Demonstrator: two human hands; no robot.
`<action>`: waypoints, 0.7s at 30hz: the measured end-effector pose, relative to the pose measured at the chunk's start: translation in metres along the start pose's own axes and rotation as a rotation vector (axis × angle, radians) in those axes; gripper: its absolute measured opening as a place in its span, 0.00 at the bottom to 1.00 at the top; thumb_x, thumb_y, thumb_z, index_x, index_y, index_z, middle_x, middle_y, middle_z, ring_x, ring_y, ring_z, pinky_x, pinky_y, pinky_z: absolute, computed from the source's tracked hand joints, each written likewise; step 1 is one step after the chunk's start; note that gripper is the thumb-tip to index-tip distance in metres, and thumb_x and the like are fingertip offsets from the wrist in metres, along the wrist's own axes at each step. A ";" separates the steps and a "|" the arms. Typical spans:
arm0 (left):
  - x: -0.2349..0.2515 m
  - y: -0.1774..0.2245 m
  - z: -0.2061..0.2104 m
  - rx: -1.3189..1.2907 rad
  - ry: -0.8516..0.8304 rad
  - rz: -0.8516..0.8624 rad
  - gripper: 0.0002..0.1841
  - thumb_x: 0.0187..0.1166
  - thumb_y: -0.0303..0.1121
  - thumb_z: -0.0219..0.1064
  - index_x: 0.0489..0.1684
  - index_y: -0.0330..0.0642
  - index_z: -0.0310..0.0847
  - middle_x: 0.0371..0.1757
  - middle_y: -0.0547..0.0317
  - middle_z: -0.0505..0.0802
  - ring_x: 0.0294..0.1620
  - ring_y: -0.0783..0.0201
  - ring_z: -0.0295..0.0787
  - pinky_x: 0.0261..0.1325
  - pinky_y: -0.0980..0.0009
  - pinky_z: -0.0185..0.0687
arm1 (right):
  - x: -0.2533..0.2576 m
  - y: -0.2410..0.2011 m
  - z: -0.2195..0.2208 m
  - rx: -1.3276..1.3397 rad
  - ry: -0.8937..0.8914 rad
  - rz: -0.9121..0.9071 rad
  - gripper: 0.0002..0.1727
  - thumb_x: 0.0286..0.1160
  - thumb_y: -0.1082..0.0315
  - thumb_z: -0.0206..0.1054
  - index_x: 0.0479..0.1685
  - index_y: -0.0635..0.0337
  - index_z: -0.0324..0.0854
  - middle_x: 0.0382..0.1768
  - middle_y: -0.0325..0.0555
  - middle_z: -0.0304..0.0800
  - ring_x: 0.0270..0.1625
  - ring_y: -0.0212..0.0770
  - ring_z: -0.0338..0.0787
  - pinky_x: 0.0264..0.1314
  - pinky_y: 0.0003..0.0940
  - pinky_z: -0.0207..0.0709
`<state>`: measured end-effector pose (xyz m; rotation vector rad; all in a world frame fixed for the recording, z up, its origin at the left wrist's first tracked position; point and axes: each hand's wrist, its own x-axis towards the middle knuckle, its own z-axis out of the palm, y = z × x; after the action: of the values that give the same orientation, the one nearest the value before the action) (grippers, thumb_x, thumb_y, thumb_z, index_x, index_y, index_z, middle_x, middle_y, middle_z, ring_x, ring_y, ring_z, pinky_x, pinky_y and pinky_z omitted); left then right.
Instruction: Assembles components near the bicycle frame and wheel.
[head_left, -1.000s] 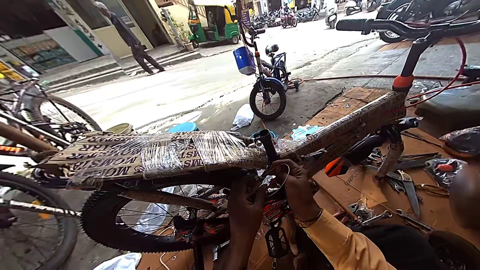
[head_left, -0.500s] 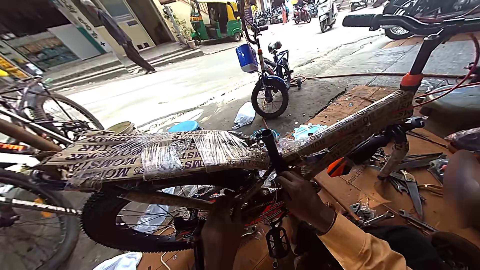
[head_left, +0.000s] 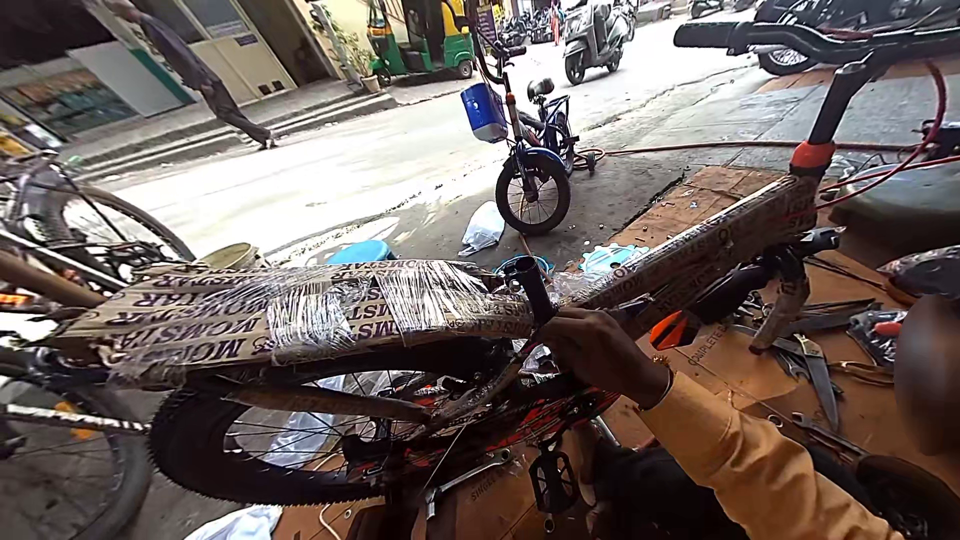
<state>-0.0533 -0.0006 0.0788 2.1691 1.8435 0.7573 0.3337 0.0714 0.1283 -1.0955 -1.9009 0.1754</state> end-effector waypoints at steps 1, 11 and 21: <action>-0.002 0.000 0.000 -0.022 -0.002 0.009 0.13 0.82 0.38 0.66 0.41 0.34 0.88 0.42 0.47 0.91 0.41 0.59 0.88 0.49 0.63 0.84 | 0.003 -0.001 0.002 -0.015 -0.001 0.012 0.09 0.80 0.68 0.64 0.45 0.52 0.91 0.37 0.38 0.90 0.40 0.35 0.90 0.45 0.40 0.87; 0.003 0.008 -0.002 0.093 -0.156 -0.031 0.14 0.81 0.40 0.66 0.42 0.37 0.90 0.48 0.45 0.92 0.49 0.49 0.89 0.56 0.52 0.83 | 0.011 -0.019 0.003 -0.102 -0.068 0.216 0.08 0.79 0.69 0.65 0.43 0.50 0.90 0.40 0.38 0.91 0.46 0.39 0.91 0.49 0.45 0.87; -0.006 -0.005 0.004 -0.015 -0.218 -0.012 0.12 0.79 0.36 0.68 0.40 0.35 0.90 0.45 0.42 0.92 0.48 0.47 0.90 0.54 0.48 0.85 | 0.019 -0.026 -0.001 -0.125 -0.199 0.335 0.07 0.77 0.69 0.67 0.41 0.48 0.90 0.40 0.39 0.91 0.49 0.41 0.90 0.53 0.49 0.85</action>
<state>-0.0557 -0.0045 0.0713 2.1333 1.7342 0.5068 0.3148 0.0700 0.1542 -1.5280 -1.9084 0.3692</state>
